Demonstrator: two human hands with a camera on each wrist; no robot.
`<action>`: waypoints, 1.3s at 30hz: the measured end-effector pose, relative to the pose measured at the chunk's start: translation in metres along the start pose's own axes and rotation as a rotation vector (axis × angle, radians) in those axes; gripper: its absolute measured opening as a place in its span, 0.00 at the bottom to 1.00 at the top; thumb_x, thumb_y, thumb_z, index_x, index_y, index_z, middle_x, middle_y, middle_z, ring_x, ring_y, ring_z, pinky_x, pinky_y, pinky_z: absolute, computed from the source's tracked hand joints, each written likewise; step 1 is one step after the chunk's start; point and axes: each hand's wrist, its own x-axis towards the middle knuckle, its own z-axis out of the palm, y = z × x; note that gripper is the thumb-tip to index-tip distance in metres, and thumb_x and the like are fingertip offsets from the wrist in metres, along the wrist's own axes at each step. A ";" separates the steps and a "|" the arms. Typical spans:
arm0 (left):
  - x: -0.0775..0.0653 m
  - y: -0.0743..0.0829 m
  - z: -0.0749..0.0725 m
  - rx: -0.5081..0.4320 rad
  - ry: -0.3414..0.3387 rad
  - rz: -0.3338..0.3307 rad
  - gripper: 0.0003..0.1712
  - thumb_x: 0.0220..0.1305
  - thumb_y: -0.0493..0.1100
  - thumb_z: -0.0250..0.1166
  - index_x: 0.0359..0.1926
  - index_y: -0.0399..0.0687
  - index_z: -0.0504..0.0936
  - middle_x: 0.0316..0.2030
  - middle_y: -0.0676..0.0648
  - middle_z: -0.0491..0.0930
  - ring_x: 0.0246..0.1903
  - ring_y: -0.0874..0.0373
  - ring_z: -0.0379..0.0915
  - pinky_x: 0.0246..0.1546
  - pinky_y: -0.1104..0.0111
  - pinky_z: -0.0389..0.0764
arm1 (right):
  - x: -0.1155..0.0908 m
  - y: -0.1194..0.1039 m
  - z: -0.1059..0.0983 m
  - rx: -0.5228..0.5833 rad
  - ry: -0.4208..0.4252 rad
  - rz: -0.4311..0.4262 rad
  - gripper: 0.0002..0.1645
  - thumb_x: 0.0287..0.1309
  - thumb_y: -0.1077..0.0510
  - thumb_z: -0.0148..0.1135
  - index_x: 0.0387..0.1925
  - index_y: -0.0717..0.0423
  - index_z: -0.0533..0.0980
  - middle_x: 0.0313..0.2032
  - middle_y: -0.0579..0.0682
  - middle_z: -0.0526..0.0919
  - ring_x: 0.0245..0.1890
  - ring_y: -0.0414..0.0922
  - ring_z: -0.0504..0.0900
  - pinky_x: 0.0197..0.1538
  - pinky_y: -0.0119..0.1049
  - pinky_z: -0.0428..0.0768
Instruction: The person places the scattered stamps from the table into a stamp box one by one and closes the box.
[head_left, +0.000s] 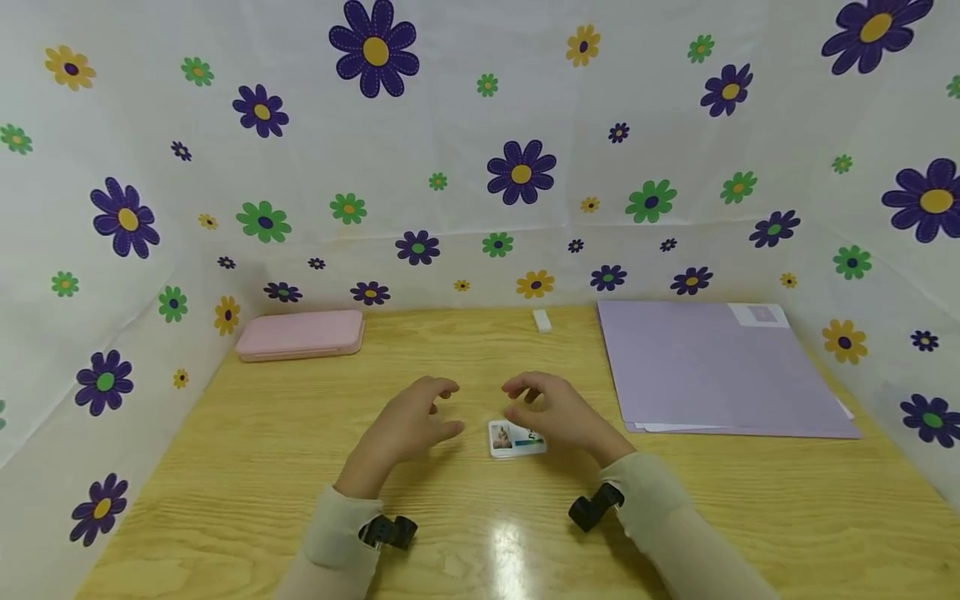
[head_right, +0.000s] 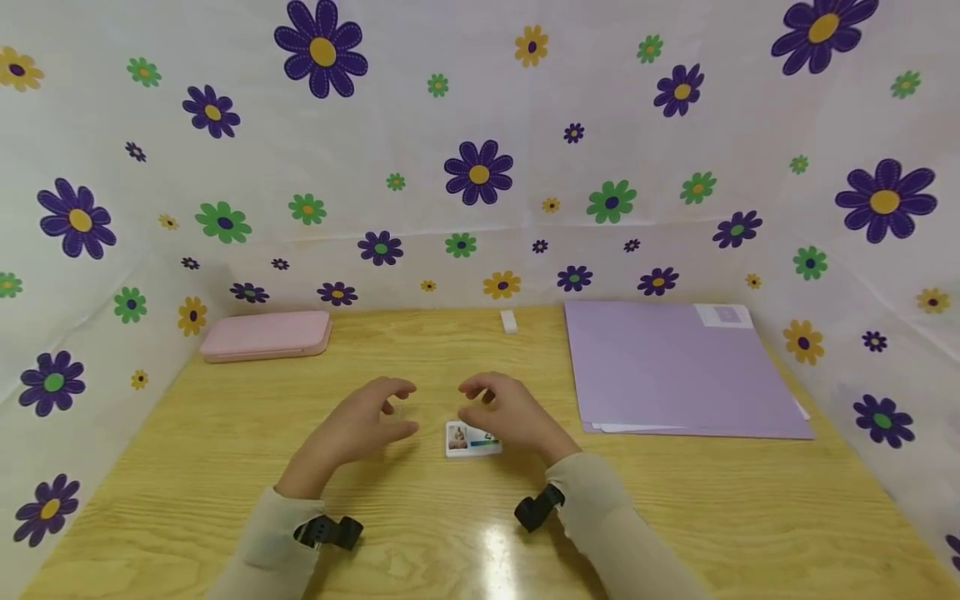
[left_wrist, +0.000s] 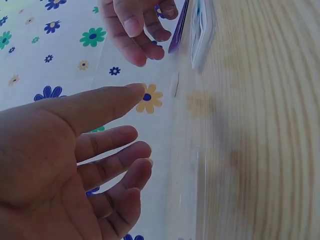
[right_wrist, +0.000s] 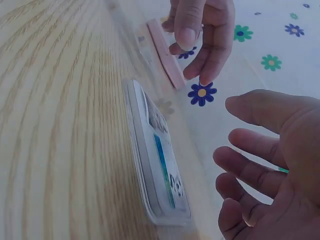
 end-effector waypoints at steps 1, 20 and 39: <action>-0.001 -0.002 -0.002 0.011 0.009 -0.002 0.32 0.62 0.46 0.71 0.65 0.44 0.74 0.58 0.45 0.74 0.51 0.47 0.75 0.49 0.53 0.77 | 0.001 -0.001 0.001 -0.003 -0.008 -0.007 0.23 0.64 0.55 0.65 0.58 0.59 0.76 0.52 0.55 0.79 0.50 0.51 0.74 0.50 0.46 0.76; -0.019 -0.054 -0.031 0.242 0.118 -0.035 0.41 0.59 0.52 0.73 0.68 0.39 0.69 0.63 0.35 0.69 0.60 0.32 0.65 0.54 0.40 0.69 | 0.045 -0.023 0.029 -0.127 -0.125 0.001 0.38 0.59 0.50 0.70 0.68 0.56 0.68 0.63 0.56 0.71 0.63 0.55 0.65 0.60 0.52 0.69; -0.022 -0.070 -0.052 0.210 -0.024 -0.062 0.44 0.52 0.46 0.78 0.67 0.38 0.70 0.60 0.32 0.69 0.59 0.34 0.64 0.57 0.42 0.68 | 0.070 -0.032 0.058 -0.384 -0.190 0.053 0.41 0.52 0.43 0.75 0.66 0.49 0.71 0.54 0.50 0.73 0.58 0.56 0.66 0.52 0.55 0.69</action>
